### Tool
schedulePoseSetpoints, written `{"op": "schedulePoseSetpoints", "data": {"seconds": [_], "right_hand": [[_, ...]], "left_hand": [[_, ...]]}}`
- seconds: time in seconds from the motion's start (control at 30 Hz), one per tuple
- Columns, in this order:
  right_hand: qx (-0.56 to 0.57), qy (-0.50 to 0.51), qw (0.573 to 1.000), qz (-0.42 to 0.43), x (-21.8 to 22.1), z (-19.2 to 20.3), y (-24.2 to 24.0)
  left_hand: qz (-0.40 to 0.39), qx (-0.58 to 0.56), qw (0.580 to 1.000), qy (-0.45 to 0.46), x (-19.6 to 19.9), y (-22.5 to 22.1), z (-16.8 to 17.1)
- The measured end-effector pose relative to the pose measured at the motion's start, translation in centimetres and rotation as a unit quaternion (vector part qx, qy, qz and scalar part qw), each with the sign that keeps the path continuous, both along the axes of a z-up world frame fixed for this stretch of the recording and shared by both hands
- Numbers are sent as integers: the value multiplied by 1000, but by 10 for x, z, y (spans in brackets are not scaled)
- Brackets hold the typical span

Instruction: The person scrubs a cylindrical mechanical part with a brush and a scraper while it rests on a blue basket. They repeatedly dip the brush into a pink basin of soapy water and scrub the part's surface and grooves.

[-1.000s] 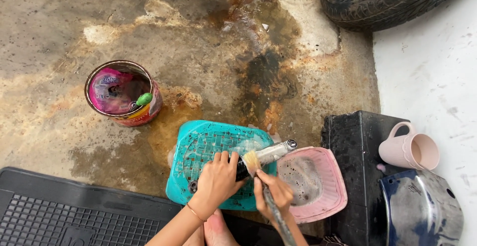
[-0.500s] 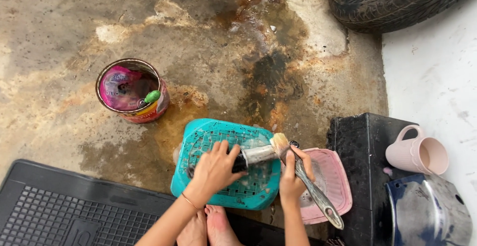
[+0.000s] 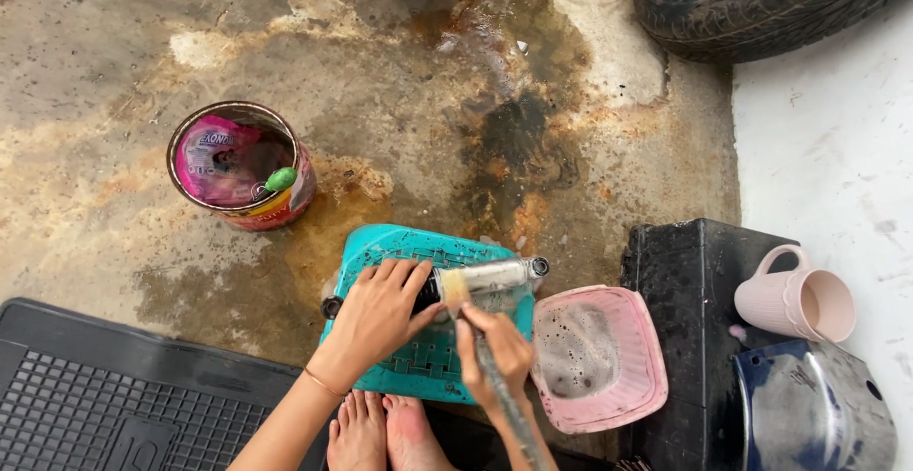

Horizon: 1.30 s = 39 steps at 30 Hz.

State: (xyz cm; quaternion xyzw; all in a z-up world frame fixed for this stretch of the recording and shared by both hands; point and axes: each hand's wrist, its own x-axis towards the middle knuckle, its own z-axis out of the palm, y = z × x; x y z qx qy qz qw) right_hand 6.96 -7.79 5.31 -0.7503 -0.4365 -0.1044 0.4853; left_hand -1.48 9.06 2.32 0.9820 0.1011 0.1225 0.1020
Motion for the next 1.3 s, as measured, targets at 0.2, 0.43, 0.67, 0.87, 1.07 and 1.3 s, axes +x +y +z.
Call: {"op": "schedulePoseSetpoints", "data": {"seconds": [0.2, 0.43, 0.67, 0.87, 1.07, 1.3], "right_hand": [[24, 131, 957, -259, 16, -18, -18], [-6, 90, 986, -142, 26, -27, -37], [-18, 21, 996, -80, -1, -12, -36], [-61, 186, 974, -113, -19, 3, -44], [47, 182, 946, -265, 15, -31, -48], [-26, 114, 990, -81, 6, -25, -44]], "left_hand": [[-20, -57, 998, 5, -5, -7, -7], [-25, -7, 999, -18, -10, -28, -15], [5, 106, 987, -125, -25, -55, -12], [3, 104, 983, -149, -24, -58, -5], [20, 109, 986, -123, -21, -56, -17], [33, 111, 985, -131, -22, -58, -15]]}}
